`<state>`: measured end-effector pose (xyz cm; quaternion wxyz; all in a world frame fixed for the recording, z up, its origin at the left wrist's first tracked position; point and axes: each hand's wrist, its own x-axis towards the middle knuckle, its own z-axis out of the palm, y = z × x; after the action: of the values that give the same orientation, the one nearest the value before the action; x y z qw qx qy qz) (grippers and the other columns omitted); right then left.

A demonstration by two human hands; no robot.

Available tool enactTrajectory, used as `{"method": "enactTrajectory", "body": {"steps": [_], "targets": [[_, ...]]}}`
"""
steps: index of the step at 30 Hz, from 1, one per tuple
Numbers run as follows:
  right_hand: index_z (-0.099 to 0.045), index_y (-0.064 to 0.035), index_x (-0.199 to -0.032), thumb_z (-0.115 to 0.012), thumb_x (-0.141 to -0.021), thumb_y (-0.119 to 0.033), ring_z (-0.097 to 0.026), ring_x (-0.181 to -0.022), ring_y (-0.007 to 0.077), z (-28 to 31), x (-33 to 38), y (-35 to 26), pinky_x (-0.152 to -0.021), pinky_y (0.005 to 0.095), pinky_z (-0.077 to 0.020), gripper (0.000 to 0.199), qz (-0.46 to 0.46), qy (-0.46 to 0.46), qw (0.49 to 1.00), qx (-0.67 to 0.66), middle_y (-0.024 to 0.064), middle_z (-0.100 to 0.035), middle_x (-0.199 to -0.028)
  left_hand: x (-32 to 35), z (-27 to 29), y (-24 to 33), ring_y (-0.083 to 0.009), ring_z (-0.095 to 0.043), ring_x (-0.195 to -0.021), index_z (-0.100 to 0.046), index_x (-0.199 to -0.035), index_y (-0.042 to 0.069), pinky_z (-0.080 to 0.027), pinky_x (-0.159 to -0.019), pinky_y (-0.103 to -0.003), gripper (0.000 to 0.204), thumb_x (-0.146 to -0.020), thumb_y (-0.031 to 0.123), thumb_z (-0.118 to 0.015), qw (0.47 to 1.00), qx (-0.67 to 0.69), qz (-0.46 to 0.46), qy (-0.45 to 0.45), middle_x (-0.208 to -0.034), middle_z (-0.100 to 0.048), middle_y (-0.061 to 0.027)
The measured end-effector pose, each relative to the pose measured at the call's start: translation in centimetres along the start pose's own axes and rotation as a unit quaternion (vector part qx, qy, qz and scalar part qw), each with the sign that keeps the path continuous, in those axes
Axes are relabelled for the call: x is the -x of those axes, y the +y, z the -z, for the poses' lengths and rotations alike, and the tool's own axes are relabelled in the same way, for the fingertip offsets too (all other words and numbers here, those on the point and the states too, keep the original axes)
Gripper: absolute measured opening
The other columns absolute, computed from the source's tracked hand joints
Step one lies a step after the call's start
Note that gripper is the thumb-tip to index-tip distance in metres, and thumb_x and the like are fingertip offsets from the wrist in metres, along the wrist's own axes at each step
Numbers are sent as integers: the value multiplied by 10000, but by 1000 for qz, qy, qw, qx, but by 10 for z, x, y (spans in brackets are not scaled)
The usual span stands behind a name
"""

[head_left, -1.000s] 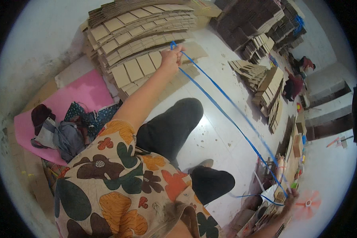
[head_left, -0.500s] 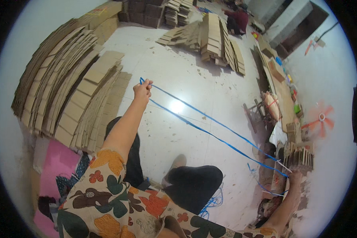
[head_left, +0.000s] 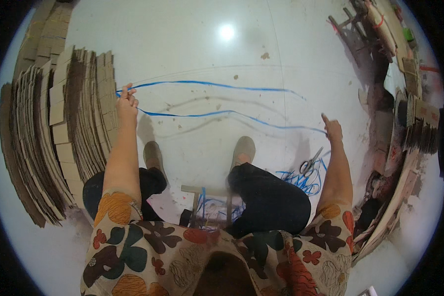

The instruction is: The person sits on the floor and assembles a stack of pre-cut cardboard pieces. They then cut a blue plastic strap, tie it around the stack to secure it, and trim the excess strap with scissors.

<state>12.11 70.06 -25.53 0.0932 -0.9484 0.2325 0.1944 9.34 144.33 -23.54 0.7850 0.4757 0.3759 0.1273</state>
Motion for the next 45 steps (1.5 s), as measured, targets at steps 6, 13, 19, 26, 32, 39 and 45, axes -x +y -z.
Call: {"method": "enactTrajectory", "body": {"steps": [6,13,19,26,32,39,45], "targets": [[-610,5,-883,-559,-696,-676,-620,-729,302,-39,-20,-91,-727,419,-462,708,-125,-48,991,-4,147,-637,-861,-50,23,-4,-54,-254,-443,-530,-1123,3,-217,-390,-204,336,-933,276,-487,1000,-28,5,-4,-737,-592,-40],[-438,-90,-1261,-711,-690,-366,-484,-1128,306,-71,-20,-126,-889,448,-405,690,62,204,970,114,154,-519,-1206,-59,35,-46,-204,-540,-827,-277,-1365,1,-470,-610,-306,879,-662,108,-794,942,-284,46,172,-1097,-534,-152],[-440,-111,-1256,-593,-762,-44,-449,-1147,323,-95,21,-150,-874,445,-413,522,319,200,923,74,138,-456,-1273,-19,62,-87,-338,-258,-1304,-338,-1360,119,-275,-1027,-482,806,-670,144,-755,722,-629,-214,192,-1405,-300,-155],[-505,-106,-1044,-531,-806,-76,-545,-959,322,-148,79,-163,-712,416,-490,242,333,11,941,62,128,-520,-1060,36,50,-125,-355,-374,-1210,-483,-1191,97,-353,-967,-433,471,-731,73,-585,574,-731,-312,-197,-1324,-395,-170],[-538,-81,-862,-434,-860,-163,-569,-754,340,-171,97,-168,-627,440,-460,133,348,-32,930,115,133,-521,-880,31,85,-144,-376,-441,-1109,-527,-833,13,-432,-866,-411,179,-665,-37,-562,753,-642,-122,-77,-1217,-458,-191],[-546,-99,-897,-632,-736,-149,-590,-778,338,-171,94,-174,-632,452,-474,190,323,-64,934,143,116,-561,-906,55,76,-108,-338,-368,-1198,-526,-1048,39,-418,-902,-439,357,-700,41,-604,574,-788,-94,-203,-1328,-358,-159],[-475,-83,-1194,-726,-632,-118,-566,-935,333,-120,105,-218,-764,412,-476,616,364,-69,917,150,141,-567,-1049,10,101,2,-326,-279,-1293,-349,-1327,50,-271,-1058,-391,740,-694,163,-715,659,-709,-175,-180,-1421,-277,-162]]}}
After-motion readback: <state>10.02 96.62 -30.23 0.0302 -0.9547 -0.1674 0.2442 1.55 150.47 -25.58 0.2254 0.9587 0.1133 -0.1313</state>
